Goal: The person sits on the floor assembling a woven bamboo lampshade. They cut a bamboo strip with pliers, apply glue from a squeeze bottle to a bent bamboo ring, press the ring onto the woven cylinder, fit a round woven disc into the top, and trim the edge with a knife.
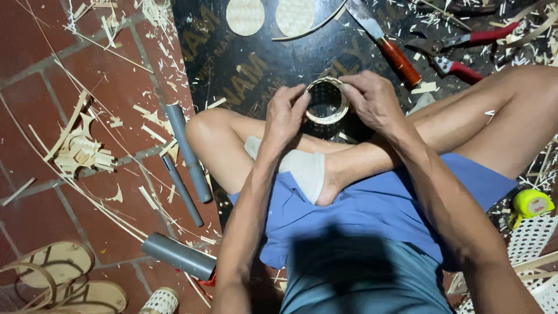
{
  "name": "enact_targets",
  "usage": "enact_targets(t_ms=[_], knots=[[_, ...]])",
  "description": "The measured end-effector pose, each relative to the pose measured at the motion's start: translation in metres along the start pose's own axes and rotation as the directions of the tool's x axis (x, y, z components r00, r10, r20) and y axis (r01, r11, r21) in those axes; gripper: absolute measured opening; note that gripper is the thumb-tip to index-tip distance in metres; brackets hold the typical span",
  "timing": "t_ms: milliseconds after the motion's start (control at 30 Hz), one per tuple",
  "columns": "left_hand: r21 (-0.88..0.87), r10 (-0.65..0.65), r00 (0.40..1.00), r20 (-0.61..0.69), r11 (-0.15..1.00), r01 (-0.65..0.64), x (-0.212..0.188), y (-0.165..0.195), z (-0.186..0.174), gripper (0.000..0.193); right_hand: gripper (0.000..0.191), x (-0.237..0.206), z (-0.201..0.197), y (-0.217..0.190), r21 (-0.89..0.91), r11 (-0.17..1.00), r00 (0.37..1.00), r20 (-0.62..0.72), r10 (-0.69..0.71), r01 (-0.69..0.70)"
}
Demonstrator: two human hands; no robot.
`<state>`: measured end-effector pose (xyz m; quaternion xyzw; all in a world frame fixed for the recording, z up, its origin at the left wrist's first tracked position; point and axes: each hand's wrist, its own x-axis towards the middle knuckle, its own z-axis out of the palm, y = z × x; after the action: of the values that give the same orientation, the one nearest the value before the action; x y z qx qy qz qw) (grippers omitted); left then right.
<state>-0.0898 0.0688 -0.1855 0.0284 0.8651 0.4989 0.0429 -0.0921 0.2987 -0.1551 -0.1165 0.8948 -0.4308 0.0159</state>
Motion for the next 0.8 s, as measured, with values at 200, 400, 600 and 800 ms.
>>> enact_targets(t_ms=[200, 400, 600, 800], knots=[[-0.314, -0.262, 0.924, 0.279, 0.884, 0.346, -0.009, 0.011, -0.002, 0.068, 0.042, -0.014, 0.005, -0.014, 0.165, 0.916, 0.929, 0.134, 0.346, -0.365], [-0.472, -0.300, 0.871, 0.389, 0.747, 0.468, -0.006, 0.003, 0.001, 0.069, 0.038, -0.009, 0.009, -0.016, 0.128, 0.981, 0.990, 0.015, 0.143, -0.144], [-0.487, -0.300, 0.869, 0.393, 0.734, 0.473, -0.004, 0.005, 0.000, 0.067, 0.044, -0.008, 0.005, -0.013, 0.203, 0.866, 0.885, 0.193, 0.423, -0.458], [-0.263, -0.382, 0.869, 0.315, 0.844, 0.467, -0.002, 0.027, 0.003, 0.072, 0.066, -0.007, 0.009, -0.004, 0.168, 0.984, 0.997, 0.055, 0.052, -0.060]])
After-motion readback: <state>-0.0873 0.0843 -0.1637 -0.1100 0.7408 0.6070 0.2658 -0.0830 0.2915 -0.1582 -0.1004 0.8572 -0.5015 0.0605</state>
